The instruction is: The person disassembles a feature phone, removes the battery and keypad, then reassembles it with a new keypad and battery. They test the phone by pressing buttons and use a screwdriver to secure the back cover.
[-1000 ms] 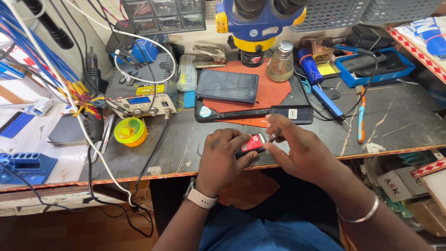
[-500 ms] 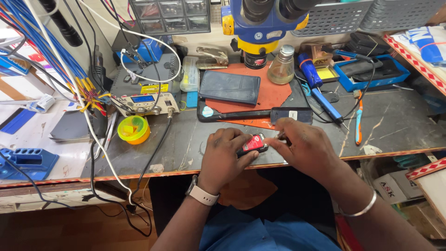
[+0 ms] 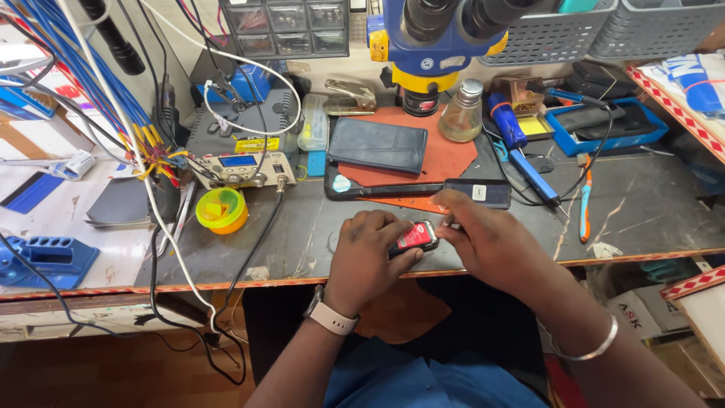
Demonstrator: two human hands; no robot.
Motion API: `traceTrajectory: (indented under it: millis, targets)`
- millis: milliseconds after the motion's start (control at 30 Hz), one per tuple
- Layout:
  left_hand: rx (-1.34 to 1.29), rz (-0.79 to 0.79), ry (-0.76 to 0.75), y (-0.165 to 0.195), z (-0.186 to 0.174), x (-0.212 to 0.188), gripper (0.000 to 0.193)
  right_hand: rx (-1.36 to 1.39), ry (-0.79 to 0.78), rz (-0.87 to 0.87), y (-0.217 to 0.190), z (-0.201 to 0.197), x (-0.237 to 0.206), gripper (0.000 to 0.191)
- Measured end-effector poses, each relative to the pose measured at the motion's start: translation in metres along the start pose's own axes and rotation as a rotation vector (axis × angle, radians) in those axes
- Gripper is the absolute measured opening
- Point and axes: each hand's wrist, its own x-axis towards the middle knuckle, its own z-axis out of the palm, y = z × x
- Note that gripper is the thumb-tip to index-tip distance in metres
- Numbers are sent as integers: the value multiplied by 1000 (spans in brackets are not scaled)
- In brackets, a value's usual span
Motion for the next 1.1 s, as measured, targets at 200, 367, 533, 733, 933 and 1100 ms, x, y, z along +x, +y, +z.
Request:
traceTrajectory:
  millis: [200, 367, 533, 733, 933, 1100]
  targets:
    - [-20, -10, 5, 2, -2, 1, 44, 241, -11, -125, 6, -2, 4, 50]
    - [-12, -30, -12, 2, -2, 1, 42, -76, -42, 122, 8, 1, -3, 51]
    - [-16, -35, -19, 3, -3, 1, 43, 117, -76, -8, 11, 4, -7, 39]
    - [10, -8, -4, 1, -2, 3, 43, 17, 30, -55, 11, 8, -2, 46]
    - [-10, -25, -16, 1, 0, 1, 43, 91, -50, 69, 3, 3, -2, 34]
    - [-20, -45, -42, 0, -1, 2, 44, 110, -42, 7, 5, 4, -1, 33]
